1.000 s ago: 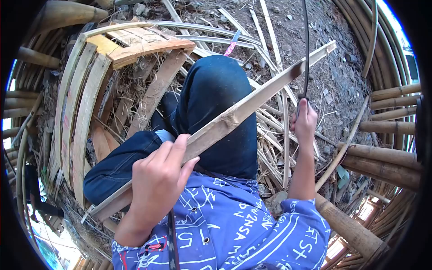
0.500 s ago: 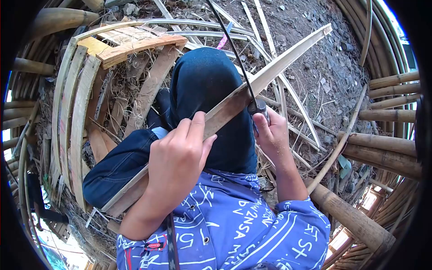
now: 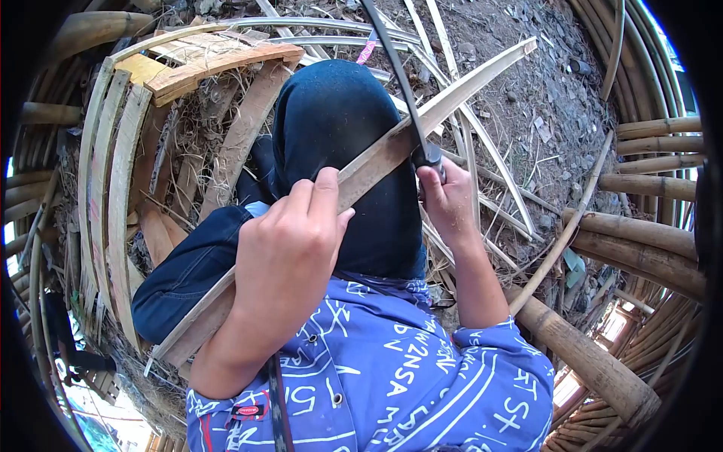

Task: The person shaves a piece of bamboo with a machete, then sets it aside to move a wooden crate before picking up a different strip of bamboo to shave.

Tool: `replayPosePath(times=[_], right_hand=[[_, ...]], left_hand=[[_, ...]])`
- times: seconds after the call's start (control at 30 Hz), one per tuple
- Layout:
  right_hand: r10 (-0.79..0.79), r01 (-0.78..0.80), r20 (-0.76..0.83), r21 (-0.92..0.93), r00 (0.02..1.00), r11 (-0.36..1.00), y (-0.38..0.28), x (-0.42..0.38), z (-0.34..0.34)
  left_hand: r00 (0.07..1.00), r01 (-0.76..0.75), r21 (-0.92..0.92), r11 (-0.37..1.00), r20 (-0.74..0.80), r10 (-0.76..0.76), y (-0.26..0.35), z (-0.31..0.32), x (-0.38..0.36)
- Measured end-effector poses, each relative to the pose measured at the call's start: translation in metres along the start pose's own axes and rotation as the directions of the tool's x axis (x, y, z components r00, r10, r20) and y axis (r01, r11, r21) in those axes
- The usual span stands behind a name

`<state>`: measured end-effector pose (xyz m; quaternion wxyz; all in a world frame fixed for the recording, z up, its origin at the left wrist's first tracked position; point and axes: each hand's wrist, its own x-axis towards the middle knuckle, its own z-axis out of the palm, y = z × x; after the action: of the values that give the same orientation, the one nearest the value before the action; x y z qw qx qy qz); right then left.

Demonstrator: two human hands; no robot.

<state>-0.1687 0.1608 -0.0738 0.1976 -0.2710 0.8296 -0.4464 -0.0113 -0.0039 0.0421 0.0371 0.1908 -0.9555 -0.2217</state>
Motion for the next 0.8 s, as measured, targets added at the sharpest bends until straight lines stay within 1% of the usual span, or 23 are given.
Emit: replayPosePath(times=[0.03, 0.07, 0.13, 0.17, 0.23, 0.27, 0.3, 0.37, 0.43, 0.5, 0.57, 0.6, 0.63, 0.7, 0.73, 0.77, 0.8], right_hand=[[0.001, -0.001, -0.002, 0.001, 1.000, 1.000, 0.007, 0.001, -0.002], [0.059, -0.058, -0.049, 0.020, 0.997, 0.998, 0.020, 0.002, -0.008], [0.171, -0.165, -0.133, 0.056, 0.976, 0.985, 0.063, 0.009, -0.024], [0.230, -0.220, -0.173, 0.072, 0.958, 0.973, 0.083, 0.011, -0.035], [0.372, -0.340, -0.217, 0.171, 0.903, 0.925, 0.080, 0.009, -0.047], [0.344, -0.308, -0.245, 0.175, 0.907, 0.935, 0.073, 0.007, -0.049], [0.350, -0.313, -0.246, 0.178, 0.904, 0.933, 0.067, 0.003, -0.048], [0.368, -0.308, -0.253, 0.247, 0.895, 0.919, 0.051, -0.006, -0.045], [0.320, -0.260, -0.176, 0.297, 0.931, 0.919, 0.024, -0.014, -0.037], [0.275, -0.239, -0.076, 0.311, 0.958, 0.920, 0.003, -0.021, -0.027], [0.240, -0.239, 0.030, 0.268, 0.970, 0.933, -0.005, -0.024, -0.017], [0.215, -0.214, 0.009, 0.140, 0.977, 0.967, -0.011, -0.025, -0.013], [0.219, -0.219, 0.014, 0.143, 0.976, 0.965, -0.009, -0.024, -0.011], [0.202, -0.210, 0.058, 0.208, 0.978, 0.955, -0.002, -0.020, -0.007], [0.171, -0.177, 0.053, 0.159, 0.984, 0.971, 0.004, -0.016, -0.008], [0.098, -0.098, 0.007, 0.091, 0.995, 0.991, 0.008, -0.011, -0.008], [0.125, -0.125, 0.004, 0.068, 0.992, 0.990, 0.014, -0.009, -0.009]], left_hand=[[1.000, 0.009, 0.010, 1.000, 0.001, -0.009, 0.000, -0.002, -0.001], [1.000, 0.006, 0.012, 1.000, 0.000, -0.006, 0.000, -0.005, -0.002], [0.999, -0.016, 0.123, 0.992, 0.030, 0.012, 0.000, -0.013, -0.004], [0.999, -0.014, 0.121, 0.993, 0.032, 0.010, 0.000, -0.015, -0.005], [0.999, -0.015, 0.105, 0.994, 0.047, 0.010, -0.001, -0.016, -0.003], [0.999, -0.015, 0.104, 0.994, 0.052, 0.009, -0.002, -0.015, -0.003], [0.999, -0.006, 0.082, 0.997, 0.044, 0.002, -0.003, -0.012, -0.002], [0.999, -0.010, 0.060, 0.998, 0.038, 0.008, -0.002, -0.006, -0.001], [1.000, -0.016, 0.083, 0.996, -0.007, 0.017, 0.002, 0.000, 0.003], [1.000, -0.017, 0.086, 0.996, -0.012, 0.018, 0.005, 0.001, 0.008], [1.000, -0.010, 0.090, 0.996, -0.013, 0.011, 0.008, 0.001, 0.009], [1.000, -0.005, 0.118, 0.993, -0.010, 0.006, 0.009, 0.000, 0.009], [1.000, 0.003, 0.147, 0.989, -0.006, -0.002, 0.010, -0.001, 0.009], [1.000, 0.012, 0.157, 0.988, -0.001, -0.012, 0.011, 0.000, 0.009], [1.000, 0.014, 0.166, 0.986, -0.005, -0.014, 0.011, 0.001, 0.010], [1.000, 0.020, 0.167, 0.986, 0.000, -0.020, 0.010, 0.000, 0.010], [1.000, 0.009, 0.172, 0.985, 0.010, -0.010, 0.010, 0.000, 0.010]])
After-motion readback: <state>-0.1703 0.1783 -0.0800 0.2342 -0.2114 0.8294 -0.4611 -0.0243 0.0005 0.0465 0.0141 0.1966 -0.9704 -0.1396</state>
